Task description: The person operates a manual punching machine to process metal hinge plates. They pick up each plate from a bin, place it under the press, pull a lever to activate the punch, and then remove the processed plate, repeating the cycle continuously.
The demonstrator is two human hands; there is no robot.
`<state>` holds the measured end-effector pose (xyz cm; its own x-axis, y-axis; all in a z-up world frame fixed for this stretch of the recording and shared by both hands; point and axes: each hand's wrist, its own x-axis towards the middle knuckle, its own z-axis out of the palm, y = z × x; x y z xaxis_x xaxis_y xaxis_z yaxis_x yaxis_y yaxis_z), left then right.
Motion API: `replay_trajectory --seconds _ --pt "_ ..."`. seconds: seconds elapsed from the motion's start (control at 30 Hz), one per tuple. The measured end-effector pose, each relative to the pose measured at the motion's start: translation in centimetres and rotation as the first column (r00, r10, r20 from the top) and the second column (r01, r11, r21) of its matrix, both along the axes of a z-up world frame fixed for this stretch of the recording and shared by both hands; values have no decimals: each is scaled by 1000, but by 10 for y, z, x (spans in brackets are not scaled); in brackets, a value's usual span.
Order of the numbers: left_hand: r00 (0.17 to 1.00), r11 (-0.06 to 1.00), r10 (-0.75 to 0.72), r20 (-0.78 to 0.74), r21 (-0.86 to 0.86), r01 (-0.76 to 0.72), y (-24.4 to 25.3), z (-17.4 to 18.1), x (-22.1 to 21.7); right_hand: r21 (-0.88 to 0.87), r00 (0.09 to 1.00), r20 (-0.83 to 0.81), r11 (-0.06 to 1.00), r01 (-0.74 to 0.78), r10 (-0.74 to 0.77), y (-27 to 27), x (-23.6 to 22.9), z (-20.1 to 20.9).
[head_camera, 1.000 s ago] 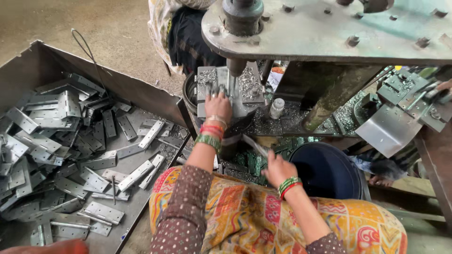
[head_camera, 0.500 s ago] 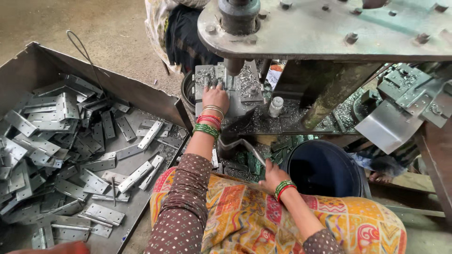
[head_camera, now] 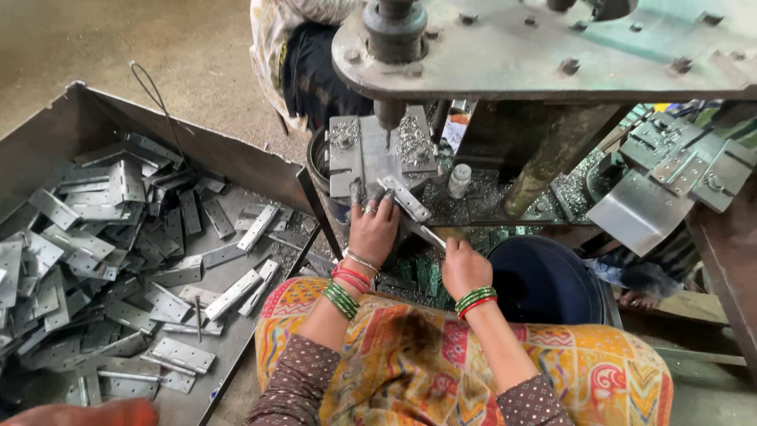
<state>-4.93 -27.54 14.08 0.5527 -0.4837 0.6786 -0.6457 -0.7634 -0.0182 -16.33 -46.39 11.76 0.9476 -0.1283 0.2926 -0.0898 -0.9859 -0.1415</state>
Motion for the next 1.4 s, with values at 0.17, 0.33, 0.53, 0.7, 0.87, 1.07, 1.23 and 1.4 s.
replay_trajectory --seconds 0.17,0.33,0.53,0.7,0.87,1.07,1.23,1.4 --pt "978 994 27 -209 -98 -48 0 0 39 24 996 -78 999 31 -29 1 2 -5" --pt "976 971 214 34 100 -216 -6 -16 65 27 996 -85 999 40 -37 4 -2 -2" --pt "820 896 437 -371 256 -362 14 -26 73 23 999 -46 1000 19 -18 2 0 -2" --pt "924 942 332 -192 128 -311 2 -20 45 13 998 -49 999 37 -36 4 1 -2" --pt "871 938 342 -353 178 -296 -26 -10 47 7 998 -58 999 31 -31 2 2 -6" --pt "823 930 365 -435 201 -307 -27 -6 54 87 900 -434 992 93 -46 -12 -8 -62" --pt "935 954 297 -194 25 -298 -14 -13 58 161 767 -642 979 122 10 -16 -5 -102" --pt "881 946 322 -348 165 -280 -20 -20 64 142 770 -638 984 106 10 -12 -10 -62"
